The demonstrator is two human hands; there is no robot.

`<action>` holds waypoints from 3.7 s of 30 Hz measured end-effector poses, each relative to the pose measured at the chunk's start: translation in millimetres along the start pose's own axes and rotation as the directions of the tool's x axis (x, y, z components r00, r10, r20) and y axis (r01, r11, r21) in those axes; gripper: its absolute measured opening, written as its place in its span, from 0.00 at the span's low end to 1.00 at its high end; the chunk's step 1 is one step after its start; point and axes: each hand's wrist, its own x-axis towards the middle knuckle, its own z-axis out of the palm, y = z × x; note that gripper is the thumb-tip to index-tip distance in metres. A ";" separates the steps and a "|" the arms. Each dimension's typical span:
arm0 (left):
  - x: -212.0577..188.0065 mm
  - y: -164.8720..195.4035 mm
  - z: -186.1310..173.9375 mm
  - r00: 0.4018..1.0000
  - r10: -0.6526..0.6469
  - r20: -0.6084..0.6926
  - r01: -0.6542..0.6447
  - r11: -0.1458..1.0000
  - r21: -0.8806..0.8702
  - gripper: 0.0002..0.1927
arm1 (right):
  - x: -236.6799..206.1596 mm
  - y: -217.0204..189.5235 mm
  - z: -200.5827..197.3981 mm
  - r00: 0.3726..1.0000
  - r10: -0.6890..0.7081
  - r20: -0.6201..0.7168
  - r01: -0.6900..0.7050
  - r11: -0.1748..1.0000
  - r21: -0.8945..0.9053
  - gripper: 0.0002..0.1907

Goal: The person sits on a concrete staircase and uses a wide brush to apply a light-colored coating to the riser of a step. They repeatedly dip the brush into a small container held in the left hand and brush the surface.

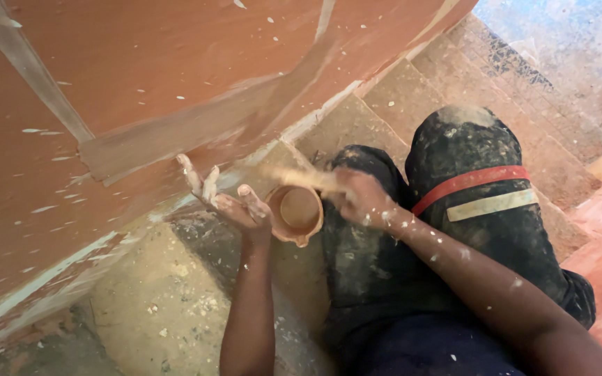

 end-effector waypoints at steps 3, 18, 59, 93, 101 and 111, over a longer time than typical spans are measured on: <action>-0.2 -1.3 -0.4 1.000 0.027 0.010 -0.027 1.000 0.008 0.25 | 12.6 10.1 -20.1 0.905 0.294 -0.307 -0.329 0.942 -0.068 0.06; 1.9 -5.0 -0.8 0.999 0.039 0.005 -0.039 0.999 0.009 0.22 | -0.9 14.2 9.1 0.998 -0.052 -0.020 0.049 0.990 -0.131 0.13; -1.8 -9.3 2.9 1.000 0.013 0.014 -0.012 0.998 -0.062 0.25 | 22.1 31.9 -23.1 0.761 0.159 -0.629 -0.096 0.986 0.134 0.21; -0.7 -13.3 0.3 0.999 0.037 0.002 -0.037 0.998 -0.049 0.26 | 20.1 2.7 -48.5 0.668 0.344 -0.660 -0.341 0.930 0.139 0.17; -3.1 -18.7 0.7 0.999 0.043 -0.010 -0.044 0.996 -0.078 0.26 | 4.5 -12.6 -12.6 0.937 -0.004 -0.348 -0.071 0.976 -0.205 0.15; -3.6 -19.6 3.3 0.999 0.035 -0.014 -0.036 0.996 -0.078 0.28 | 12.3 21.7 -55.1 0.797 -0.116 -0.593 -0.116 0.934 -0.338 0.17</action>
